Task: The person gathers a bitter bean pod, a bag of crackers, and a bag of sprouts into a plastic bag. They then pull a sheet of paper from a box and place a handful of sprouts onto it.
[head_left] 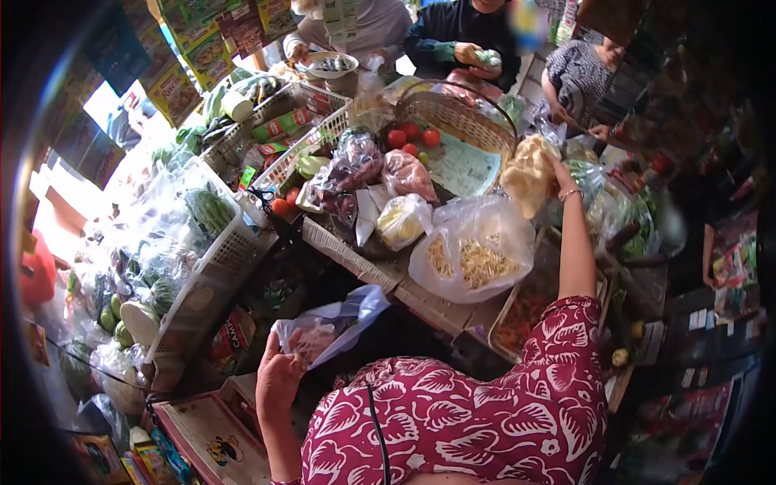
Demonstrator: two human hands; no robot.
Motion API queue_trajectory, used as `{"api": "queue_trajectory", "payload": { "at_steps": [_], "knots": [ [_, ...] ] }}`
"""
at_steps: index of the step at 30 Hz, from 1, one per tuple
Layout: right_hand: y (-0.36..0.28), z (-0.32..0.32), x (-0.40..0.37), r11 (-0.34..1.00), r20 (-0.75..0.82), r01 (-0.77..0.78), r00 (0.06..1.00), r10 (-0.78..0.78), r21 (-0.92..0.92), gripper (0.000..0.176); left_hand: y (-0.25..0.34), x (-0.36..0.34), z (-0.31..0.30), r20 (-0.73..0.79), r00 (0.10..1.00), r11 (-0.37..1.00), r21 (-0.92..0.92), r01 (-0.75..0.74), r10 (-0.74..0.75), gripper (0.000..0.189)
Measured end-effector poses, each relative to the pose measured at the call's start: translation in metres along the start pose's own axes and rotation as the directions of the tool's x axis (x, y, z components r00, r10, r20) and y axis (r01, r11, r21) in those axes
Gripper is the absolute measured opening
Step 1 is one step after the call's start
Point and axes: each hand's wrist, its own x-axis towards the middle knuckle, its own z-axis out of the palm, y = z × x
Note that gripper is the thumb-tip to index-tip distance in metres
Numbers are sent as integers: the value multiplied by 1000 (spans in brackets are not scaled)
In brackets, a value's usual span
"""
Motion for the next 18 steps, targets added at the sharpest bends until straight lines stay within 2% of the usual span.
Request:
{"api": "queue_trajectory", "payload": {
  "at_steps": [1,2,3,4,9,11,12,13,15,16,18],
  "knots": [
    [-6,5,-8,1000,16,8,1000,-8,-1,75,-3,5,-6,-9,1000,1000,-7,-13,13,60],
    [-16,7,-30,993,210,-55,977,33,100,76,-7,10,-16,44,999,999,-39,-12,14,59],
    [-28,9,-55,974,399,-142,915,60,179,77,-12,15,-23,94,995,997,-71,-5,12,57],
    [-37,8,-71,939,527,-282,838,140,198,67,-15,19,-24,71,997,998,-58,-34,38,55],
    [-17,1,-62,927,542,-232,839,38,294,58,-17,29,-19,37,997,998,18,-68,67,53],
    [-13,-1,-61,896,591,-285,806,32,341,57,-18,36,-25,31,997,997,32,-68,67,51],
    [-21,4,-79,860,656,-338,754,5,382,56,-18,39,-31,23,999,999,38,-25,24,48],
    [-26,8,-84,866,659,-321,752,-11,382,56,-20,41,-34,16,1000,999,44,15,-16,45],
    [-34,14,-90,864,629,-337,777,31,374,53,-22,45,-37,5,1000,999,31,18,-18,43],
    [-37,18,-95,896,573,-284,819,43,340,53,-22,46,-38,-15,999,999,31,37,-36,40],
    [-34,18,-91,896,574,-278,818,31,348,55,-17,44,-36,-10,1000,998,56,16,-15,39]
  ]
}}
